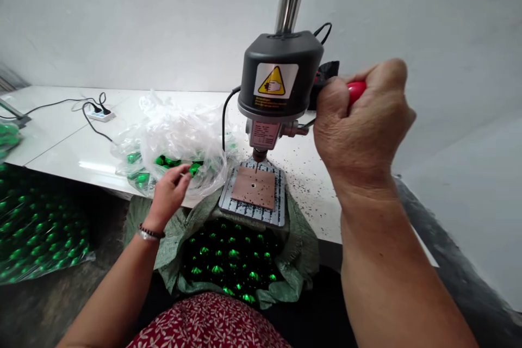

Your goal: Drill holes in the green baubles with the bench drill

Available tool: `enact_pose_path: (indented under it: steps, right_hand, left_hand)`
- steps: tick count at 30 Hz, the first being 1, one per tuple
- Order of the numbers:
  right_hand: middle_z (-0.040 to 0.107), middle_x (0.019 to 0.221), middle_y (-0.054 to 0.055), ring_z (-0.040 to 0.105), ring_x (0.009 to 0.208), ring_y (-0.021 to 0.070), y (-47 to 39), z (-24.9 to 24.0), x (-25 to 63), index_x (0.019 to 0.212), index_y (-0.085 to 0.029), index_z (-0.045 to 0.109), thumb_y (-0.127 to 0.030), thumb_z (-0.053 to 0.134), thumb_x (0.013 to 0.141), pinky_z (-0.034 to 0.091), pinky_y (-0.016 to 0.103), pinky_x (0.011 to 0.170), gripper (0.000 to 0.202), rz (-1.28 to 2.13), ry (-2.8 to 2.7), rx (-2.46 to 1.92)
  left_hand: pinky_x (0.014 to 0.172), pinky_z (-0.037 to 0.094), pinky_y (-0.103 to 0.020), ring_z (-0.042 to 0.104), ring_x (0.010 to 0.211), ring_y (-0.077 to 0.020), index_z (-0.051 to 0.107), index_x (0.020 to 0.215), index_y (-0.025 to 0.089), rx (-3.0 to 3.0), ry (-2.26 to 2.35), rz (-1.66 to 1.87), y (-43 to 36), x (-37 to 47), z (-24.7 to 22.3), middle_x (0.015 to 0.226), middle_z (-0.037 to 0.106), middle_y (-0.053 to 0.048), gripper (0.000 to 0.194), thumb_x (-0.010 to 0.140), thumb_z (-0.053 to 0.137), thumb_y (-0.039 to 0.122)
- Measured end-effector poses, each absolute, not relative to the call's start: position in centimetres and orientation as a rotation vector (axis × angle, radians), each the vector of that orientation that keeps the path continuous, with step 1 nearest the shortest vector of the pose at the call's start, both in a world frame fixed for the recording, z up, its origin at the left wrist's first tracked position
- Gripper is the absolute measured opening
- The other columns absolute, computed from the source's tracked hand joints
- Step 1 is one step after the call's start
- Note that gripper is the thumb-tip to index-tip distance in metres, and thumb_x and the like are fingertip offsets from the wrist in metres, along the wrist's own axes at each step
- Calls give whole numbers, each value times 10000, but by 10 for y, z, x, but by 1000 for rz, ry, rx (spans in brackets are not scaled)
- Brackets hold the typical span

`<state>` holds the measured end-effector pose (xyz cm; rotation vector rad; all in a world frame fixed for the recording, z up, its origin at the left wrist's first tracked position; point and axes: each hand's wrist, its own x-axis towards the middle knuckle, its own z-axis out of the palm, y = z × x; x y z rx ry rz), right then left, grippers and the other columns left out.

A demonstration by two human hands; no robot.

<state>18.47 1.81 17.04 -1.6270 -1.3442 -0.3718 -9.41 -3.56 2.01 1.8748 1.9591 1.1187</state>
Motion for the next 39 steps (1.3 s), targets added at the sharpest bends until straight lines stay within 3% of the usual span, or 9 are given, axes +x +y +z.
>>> enact_pose_path:
  steps: [3, 7, 10, 15, 19, 22, 26, 31, 39]
  right_hand:
    - [603, 856, 49, 518, 738, 119, 18, 168, 187, 996, -90, 584, -290, 464, 877, 332, 307, 690, 261, -392, -1348, -1601]
    - [614, 839, 31, 518, 709, 104, 19, 166, 190, 927, -124, 569, -320, 477, 870, 323, 289, 661, 224, -424, -1363, -1543]
    - [604, 819, 24, 516, 701, 101, 20, 165, 191, 896, -134, 554, -317, 482, 872, 324, 278, 655, 198, -448, -1379, -1494]
    - [575, 814, 25, 491, 703, 101, 21, 167, 189, 940, -117, 561, -294, 508, 870, 333, 286, 688, 197, -380, -1345, -1555]
    - [543, 797, 9, 452, 690, 84, 19, 169, 187, 953, -114, 566, -290, 498, 874, 334, 278, 701, 205, -339, -1329, -1543]
    - [535, 800, 3, 427, 682, 73, 17, 170, 186, 954, -111, 557, -285, 492, 879, 330, 270, 707, 200, -314, -1325, -1528]
    - [532, 802, 1, 433, 683, 81, 15, 170, 184, 953, -126, 519, -292, 512, 880, 322, 267, 708, 181, -286, -1335, -1546]
    - [501, 794, -14, 423, 682, 85, 11, 174, 182, 930, -154, 442, -277, 530, 891, 306, 250, 701, 156, -194, -1345, -1561]
    - [486, 847, 7, 448, 742, 110, 9, 179, 183, 981, -161, 432, -339, 482, 927, 309, 237, 708, 192, -151, -1400, -1618]
  left_hand:
    - [990, 449, -427, 619, 1102, -316, 684, 1064, 99, 1834, 2215, 749, 6, -112, 21, 1101, 685, -216, 309, 865, 473, 203]
    - [875, 482, -421, 663, 955, -342, 698, 813, 129, 1724, 2132, 383, 47, -118, 8, 898, 716, -197, 257, 791, 611, 370]
    - [799, 489, -393, 666, 871, -318, 680, 789, 138, 1695, 2112, 431, 51, -114, -1, 827, 714, -155, 235, 696, 696, 353]
    - [790, 471, -359, 628, 887, -261, 632, 1064, 131, 1636, 2144, 728, 9, -111, 12, 962, 694, -126, 428, 742, 626, 413]
    - [744, 475, -307, 603, 823, -194, 611, 1141, 176, 1408, 1568, 1139, -36, -105, 26, 946, 674, -59, 497, 718, 627, 436]
    - [641, 472, -289, 622, 777, -186, 575, 1190, 205, 1063, 1144, 1194, -54, -89, 25, 1000, 664, -84, 583, 687, 625, 496]
    - [624, 485, -274, 641, 779, -172, 534, 1206, 243, 830, 969, 1160, -52, -59, 15, 1083, 655, -92, 602, 678, 660, 500]
    - [644, 487, -241, 654, 815, -159, 491, 1256, 228, 803, 1003, 1103, -26, -25, 8, 1061, 656, -65, 597, 725, 670, 437]
    - [807, 459, -254, 590, 893, -161, 639, 1038, 176, 1502, 1418, 1034, 18, 9, -2, 946, 670, -19, 383, 763, 635, 444]
